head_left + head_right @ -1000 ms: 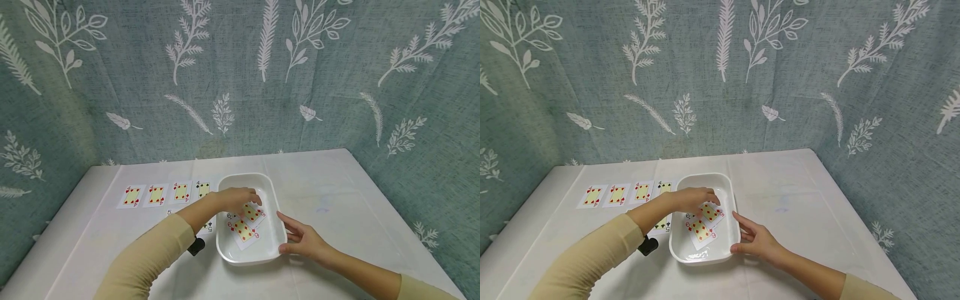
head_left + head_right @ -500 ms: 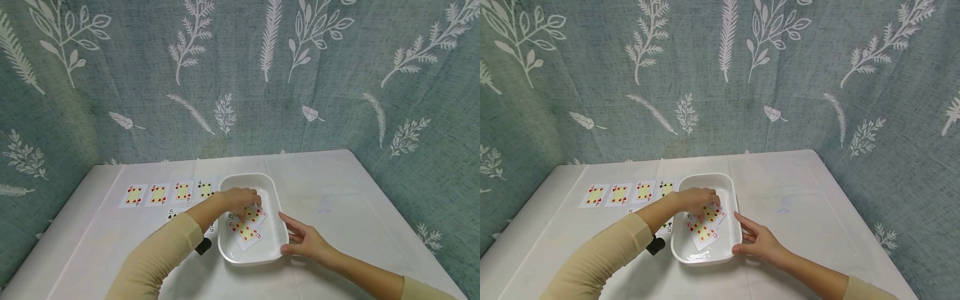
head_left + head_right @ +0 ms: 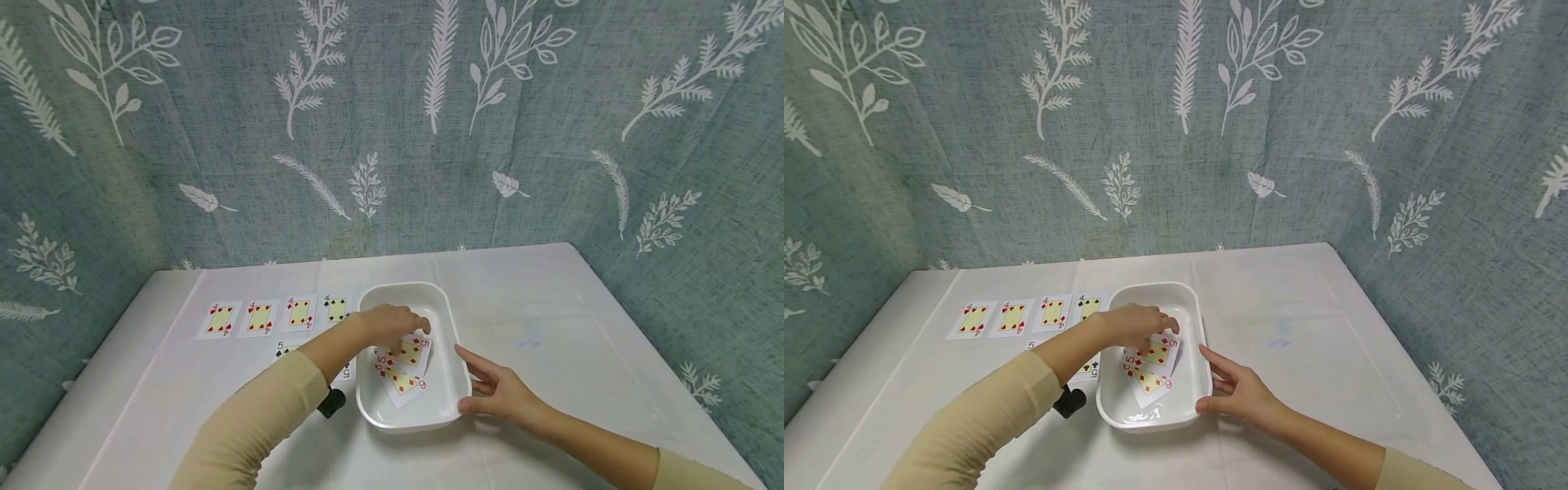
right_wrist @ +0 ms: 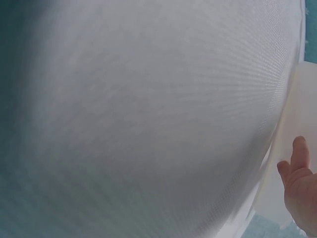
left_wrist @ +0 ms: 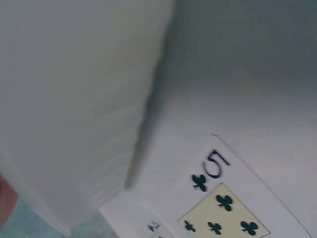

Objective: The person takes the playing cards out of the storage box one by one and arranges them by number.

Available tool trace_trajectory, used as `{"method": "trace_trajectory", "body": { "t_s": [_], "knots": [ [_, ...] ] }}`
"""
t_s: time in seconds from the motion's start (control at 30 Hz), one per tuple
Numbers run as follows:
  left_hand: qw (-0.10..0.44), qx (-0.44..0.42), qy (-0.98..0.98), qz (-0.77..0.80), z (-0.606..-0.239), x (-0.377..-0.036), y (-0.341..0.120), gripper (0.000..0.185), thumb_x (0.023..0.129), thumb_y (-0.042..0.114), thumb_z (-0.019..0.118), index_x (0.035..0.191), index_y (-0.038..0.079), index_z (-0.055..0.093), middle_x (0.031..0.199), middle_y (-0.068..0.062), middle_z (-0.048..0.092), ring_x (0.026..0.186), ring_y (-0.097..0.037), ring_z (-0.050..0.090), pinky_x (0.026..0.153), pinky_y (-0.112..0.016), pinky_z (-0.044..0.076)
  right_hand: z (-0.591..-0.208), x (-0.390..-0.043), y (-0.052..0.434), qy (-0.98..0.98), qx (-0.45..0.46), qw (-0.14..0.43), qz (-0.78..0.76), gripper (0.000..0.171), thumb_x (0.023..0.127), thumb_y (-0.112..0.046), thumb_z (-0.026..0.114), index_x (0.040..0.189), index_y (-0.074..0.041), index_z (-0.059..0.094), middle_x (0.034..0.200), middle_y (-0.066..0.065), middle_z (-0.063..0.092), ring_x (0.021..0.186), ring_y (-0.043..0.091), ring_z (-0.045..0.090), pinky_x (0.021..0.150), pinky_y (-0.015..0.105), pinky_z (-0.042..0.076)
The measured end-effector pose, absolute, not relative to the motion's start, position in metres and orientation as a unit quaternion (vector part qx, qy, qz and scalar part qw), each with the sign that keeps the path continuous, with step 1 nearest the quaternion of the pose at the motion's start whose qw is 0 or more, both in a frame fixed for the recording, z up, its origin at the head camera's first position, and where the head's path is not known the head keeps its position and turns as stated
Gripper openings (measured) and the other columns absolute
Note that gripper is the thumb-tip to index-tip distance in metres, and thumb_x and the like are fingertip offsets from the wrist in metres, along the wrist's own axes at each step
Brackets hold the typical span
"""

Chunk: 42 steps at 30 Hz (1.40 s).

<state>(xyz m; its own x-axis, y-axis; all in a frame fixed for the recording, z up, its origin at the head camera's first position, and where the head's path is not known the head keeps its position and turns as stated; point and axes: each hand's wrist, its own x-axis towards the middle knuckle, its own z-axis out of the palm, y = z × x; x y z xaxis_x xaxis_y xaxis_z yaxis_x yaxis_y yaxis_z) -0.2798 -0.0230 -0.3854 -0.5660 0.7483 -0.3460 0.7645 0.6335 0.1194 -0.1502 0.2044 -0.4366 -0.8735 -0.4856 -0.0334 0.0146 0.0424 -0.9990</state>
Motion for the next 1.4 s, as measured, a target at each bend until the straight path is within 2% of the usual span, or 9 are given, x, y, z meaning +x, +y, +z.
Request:
{"method": "trace_trajectory", "body": {
  "t_s": [0.2,0.37,0.5,0.73,0.97,1.07,1.4],
  "knots": [
    [0.175,0.439,0.881,-0.027,-0.37,-0.281,-0.035,0.059,0.083,0.01,0.072,0.133,0.029,0.048,0.12,0.005,0.062,0.085,-0.01,0.056,0.086,-0.028,0.048,-0.437,-0.15,0.204,0.7,-0.17,0.187,-0.668,0.093,0.078,-0.011,0.077,0.149,0.001,0.018,0.144,0.036,0.026,0.125,0.049,0.041,0.085,0.031,0.052],
    [0.186,0.413,0.891,0.036,-0.362,-0.286,-0.048,0.06,0.085,0.004,0.068,0.136,0.027,0.046,0.117,0.003,0.06,0.095,-0.01,0.056,0.084,-0.029,0.049,-0.437,-0.15,0.204,0.703,-0.169,0.186,-0.666,0.092,0.078,-0.011,0.077,0.149,0.001,0.019,0.144,0.036,0.026,0.125,0.049,0.041,0.086,0.031,0.052],
    [0.198,0.401,0.888,0.107,-0.364,-0.291,-0.06,0.057,0.088,0.005,0.066,0.137,0.023,0.045,0.106,0.001,0.058,0.096,-0.012,0.055,0.077,-0.028,0.049,-0.437,-0.15,0.204,0.704,-0.173,0.184,-0.664,0.091,0.078,-0.01,0.077,0.149,0.001,0.019,0.144,0.036,0.026,0.125,0.049,0.041,0.086,0.03,0.052],
    [0.191,0.409,0.863,0.229,-0.374,-0.298,-0.074,0.05,0.09,0.005,0.062,0.135,0.016,0.042,0.089,-0.001,0.054,0.073,-0.011,0.054,0.066,-0.025,0.047,-0.437,-0.15,0.204,0.706,-0.176,0.181,-0.662,0.092,0.078,-0.011,0.077,0.148,0.002,0.019,0.145,0.035,0.025,0.125,0.049,0.04,0.086,0.03,0.051],
    [0.163,0.401,0.812,0.39,-0.376,-0.289,-0.073,0.05,0.091,0.004,0.06,0.136,0.009,0.037,0.095,-0.01,0.053,0.071,-0.013,0.063,0.067,-0.028,0.054,-0.437,-0.15,0.204,0.716,-0.168,0.176,-0.655,0.092,0.078,-0.011,0.077,0.148,0.001,0.02,0.144,0.035,0.026,0.125,0.049,0.042,0.086,0.03,0.051],
    [0.156,0.377,0.802,0.437,-0.378,-0.285,-0.07,0.052,0.091,0.004,0.061,0.136,0.011,0.038,0.096,-0.011,0.052,0.073,-0.015,0.064,0.068,-0.034,0.056,-0.437,-0.15,0.205,0.719,-0.161,0.176,-0.653,0.093,0.077,-0.012,0.078,0.148,0.001,0.02,0.144,0.036,0.027,0.124,0.048,0.043,0.086,0.03,0.052],
    [0.146,0.338,0.787,0.495,-0.388,-0.281,-0.08,0.054,0.089,0.002,0.063,0.137,0.009,0.038,0.095,-0.013,0.05,0.074,-0.019,0.064,0.067,-0.038,0.057,-0.436,-0.149,0.203,0.707,-0.163,0.183,-0.663,0.092,0.078,-0.011,0.077,0.149,0.001,0.019,0.145,0.035,0.026,0.126,0.048,0.04,0.085,0.031,0.052]
  ]
}}
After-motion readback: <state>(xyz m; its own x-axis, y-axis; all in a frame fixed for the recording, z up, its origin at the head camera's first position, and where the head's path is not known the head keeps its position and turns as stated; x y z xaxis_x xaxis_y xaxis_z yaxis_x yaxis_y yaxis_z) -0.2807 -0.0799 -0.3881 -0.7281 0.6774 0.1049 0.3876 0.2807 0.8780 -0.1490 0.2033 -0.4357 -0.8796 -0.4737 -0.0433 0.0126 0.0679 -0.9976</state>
